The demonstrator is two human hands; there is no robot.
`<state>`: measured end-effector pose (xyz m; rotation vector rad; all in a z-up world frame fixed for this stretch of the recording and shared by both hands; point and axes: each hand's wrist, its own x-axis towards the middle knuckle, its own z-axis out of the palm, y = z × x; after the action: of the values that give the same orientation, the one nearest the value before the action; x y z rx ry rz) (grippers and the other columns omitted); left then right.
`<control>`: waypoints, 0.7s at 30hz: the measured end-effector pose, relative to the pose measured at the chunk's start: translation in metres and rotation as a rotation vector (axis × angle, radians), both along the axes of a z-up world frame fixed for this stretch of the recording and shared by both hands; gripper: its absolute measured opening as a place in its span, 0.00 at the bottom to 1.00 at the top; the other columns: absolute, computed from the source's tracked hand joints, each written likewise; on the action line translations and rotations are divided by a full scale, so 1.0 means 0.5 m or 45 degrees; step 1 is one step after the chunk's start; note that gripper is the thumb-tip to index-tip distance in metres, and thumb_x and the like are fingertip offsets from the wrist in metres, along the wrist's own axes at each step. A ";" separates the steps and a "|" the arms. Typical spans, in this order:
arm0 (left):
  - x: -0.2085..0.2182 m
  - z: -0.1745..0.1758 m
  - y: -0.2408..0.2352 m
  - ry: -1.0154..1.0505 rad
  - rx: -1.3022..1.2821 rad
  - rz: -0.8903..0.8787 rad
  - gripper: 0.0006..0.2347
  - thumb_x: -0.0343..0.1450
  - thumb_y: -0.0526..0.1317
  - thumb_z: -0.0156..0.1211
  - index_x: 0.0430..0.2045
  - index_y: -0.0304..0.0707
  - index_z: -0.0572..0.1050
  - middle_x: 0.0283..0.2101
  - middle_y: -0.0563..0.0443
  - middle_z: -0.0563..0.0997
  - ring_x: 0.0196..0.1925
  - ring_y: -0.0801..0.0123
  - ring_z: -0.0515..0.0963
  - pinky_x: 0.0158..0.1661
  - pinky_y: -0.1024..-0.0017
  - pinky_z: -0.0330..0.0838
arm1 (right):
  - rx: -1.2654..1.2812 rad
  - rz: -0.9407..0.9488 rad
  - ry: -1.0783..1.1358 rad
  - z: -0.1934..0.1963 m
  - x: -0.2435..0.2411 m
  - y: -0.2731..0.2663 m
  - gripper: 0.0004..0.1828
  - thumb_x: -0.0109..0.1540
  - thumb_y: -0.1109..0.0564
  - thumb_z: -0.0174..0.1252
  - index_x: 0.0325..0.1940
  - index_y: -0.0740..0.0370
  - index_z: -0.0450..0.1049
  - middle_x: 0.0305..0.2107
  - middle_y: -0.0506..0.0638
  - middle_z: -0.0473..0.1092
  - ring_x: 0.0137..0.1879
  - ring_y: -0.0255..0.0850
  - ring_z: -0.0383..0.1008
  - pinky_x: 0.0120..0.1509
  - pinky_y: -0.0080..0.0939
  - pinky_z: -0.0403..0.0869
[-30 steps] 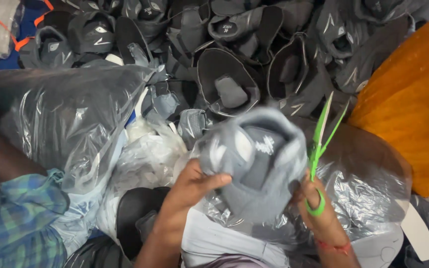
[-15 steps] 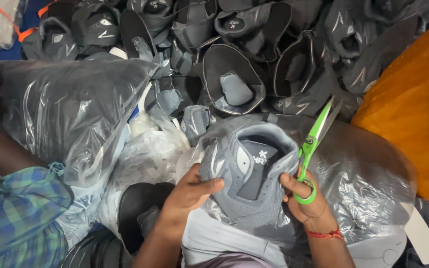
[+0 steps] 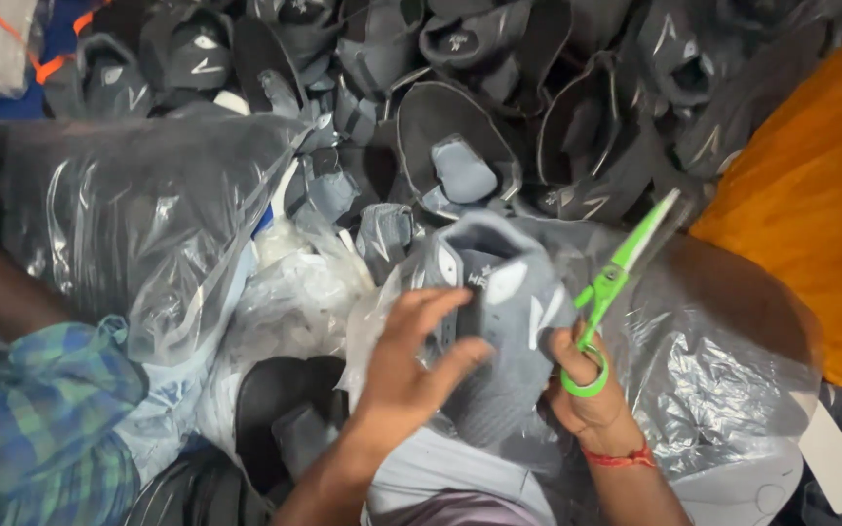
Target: The person trims excess thread and material from manufactured sneaker uppers using scissors.
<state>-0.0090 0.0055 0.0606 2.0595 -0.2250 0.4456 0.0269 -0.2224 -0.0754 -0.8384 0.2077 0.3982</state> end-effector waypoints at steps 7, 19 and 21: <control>0.015 -0.053 0.006 0.201 -0.329 0.071 0.13 0.67 0.38 0.74 0.30 0.33 0.71 0.33 0.49 0.75 0.38 0.66 0.74 0.42 0.74 0.69 | -0.031 0.196 -0.139 0.069 -0.005 0.013 0.11 0.62 0.53 0.67 0.36 0.60 0.72 0.22 0.46 0.71 0.26 0.34 0.70 0.28 0.34 0.66; 0.016 -0.042 0.005 -0.037 -0.661 0.583 0.10 0.71 0.36 0.70 0.28 0.35 0.72 0.25 0.61 0.73 0.27 0.84 0.66 0.30 0.82 0.61 | -1.116 0.273 -0.393 0.098 -0.068 0.002 0.18 0.54 0.51 0.71 0.38 0.61 0.72 0.25 0.44 0.72 0.29 0.30 0.68 0.32 0.32 0.69; 0.014 -0.039 -0.008 -0.156 -0.498 0.645 0.11 0.68 0.36 0.72 0.30 0.35 0.71 0.28 0.57 0.76 0.29 0.78 0.71 0.33 0.78 0.68 | -1.020 0.238 -0.553 0.086 -0.075 0.007 0.23 0.52 0.50 0.73 0.43 0.61 0.71 0.28 0.44 0.72 0.33 0.31 0.70 0.37 0.32 0.70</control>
<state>-0.0019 0.0016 0.0413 1.6888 0.3024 0.8535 -0.0108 -0.2189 -0.0323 -1.7168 -0.1344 0.2922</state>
